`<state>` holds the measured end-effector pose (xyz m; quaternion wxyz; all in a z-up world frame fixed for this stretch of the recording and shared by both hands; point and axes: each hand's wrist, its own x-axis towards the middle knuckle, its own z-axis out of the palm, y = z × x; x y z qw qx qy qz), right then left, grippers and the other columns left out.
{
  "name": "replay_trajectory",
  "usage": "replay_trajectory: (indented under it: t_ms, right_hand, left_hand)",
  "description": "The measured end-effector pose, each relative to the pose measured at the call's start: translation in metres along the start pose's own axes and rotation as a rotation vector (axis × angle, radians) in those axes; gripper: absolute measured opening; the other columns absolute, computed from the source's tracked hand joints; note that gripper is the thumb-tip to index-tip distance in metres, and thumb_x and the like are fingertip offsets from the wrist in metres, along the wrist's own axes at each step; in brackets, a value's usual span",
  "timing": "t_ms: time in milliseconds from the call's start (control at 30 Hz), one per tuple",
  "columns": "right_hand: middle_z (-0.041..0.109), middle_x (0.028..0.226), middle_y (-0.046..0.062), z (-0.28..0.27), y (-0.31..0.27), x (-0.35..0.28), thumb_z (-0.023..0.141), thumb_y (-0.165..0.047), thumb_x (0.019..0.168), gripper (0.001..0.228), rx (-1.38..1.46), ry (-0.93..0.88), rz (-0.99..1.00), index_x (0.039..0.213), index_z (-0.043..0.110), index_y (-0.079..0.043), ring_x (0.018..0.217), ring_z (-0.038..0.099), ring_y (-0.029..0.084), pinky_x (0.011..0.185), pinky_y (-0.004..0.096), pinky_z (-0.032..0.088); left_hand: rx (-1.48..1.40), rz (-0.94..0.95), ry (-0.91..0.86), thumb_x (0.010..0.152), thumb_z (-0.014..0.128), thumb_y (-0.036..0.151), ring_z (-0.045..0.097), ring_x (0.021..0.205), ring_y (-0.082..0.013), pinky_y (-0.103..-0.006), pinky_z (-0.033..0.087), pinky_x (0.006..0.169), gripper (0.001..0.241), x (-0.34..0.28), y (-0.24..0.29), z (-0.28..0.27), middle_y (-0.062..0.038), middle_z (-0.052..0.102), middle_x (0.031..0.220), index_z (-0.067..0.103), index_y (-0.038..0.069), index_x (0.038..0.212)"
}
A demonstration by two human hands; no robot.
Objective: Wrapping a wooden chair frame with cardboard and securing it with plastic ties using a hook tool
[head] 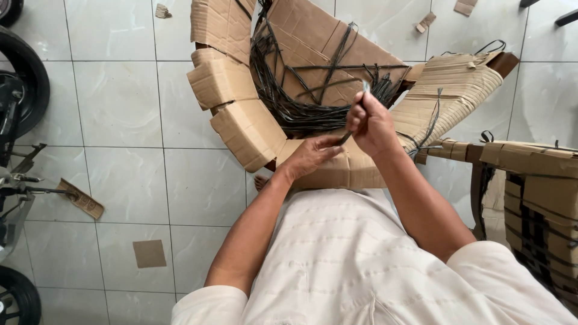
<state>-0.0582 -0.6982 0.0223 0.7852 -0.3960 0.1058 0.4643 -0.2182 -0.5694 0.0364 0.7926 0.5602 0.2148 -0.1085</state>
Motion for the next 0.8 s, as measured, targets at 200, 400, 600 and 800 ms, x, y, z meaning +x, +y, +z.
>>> replay_trajectory:
  t_ms: [200, 400, 600, 800]
  right_hand:
    - [0.035, 0.068, -0.010, -0.013, -0.025, 0.013, 0.051, -0.037, 0.109, 0.022, 0.020, 0.085, -0.088, 0.104, 0.063, -0.020, 0.061, 0.048, 0.009, 0.057, 0.022, 0.044]
    - [0.031, 0.070, -0.010, -0.055, -0.063, 0.005, 0.050, -0.043, 0.108, 0.023, 0.014, 0.133, -0.225, 0.102, 0.061, -0.023, 0.064, 0.047, 0.009, 0.061, 0.024, 0.045]
    - [0.033, 0.071, -0.011, -0.086, -0.089, -0.031, 0.046, -0.041, 0.109, 0.024, 0.051, 0.180, -0.329, 0.098, 0.060, -0.025, 0.065, 0.046, 0.008, 0.064, 0.022, 0.043]
    - [0.037, 0.074, -0.011, -0.093, -0.085, -0.050, 0.044, -0.042, 0.110, 0.025, -0.014, 0.157, -0.316, 0.099, 0.060, -0.026, 0.069, 0.049, 0.007, 0.068, 0.021, 0.044]
  left_hand:
    - [-0.009, 0.027, 0.127, 0.097, 0.074, 0.037, 0.064, 0.074, -0.0065, -0.0213, 0.046, 0.084, 0.023, -0.009, -0.002, -0.011, -0.001, 0.073, 0.069, 0.077, 0.015, 0.089]
    - [-0.044, 0.012, 0.241, 0.096, 0.077, 0.031, 0.063, 0.065, -0.0069, -0.0191, 0.049, 0.063, 0.023, -0.028, -0.005, -0.032, -0.002, 0.066, 0.061, 0.076, 0.009, 0.092]
    - [0.037, 0.037, 0.292, 0.094, 0.079, 0.034, 0.055, 0.059, -0.0025, -0.0158, 0.046, 0.060, 0.022, -0.058, 0.017, -0.051, 0.000, 0.063, 0.057, 0.076, 0.013, 0.089]
    - [0.026, 0.068, 0.394, 0.094, 0.080, 0.033, 0.054, 0.057, -0.0036, -0.0164, 0.045, 0.061, 0.026, -0.107, 0.005, -0.061, -0.002, 0.061, 0.055, 0.074, 0.010, 0.085]
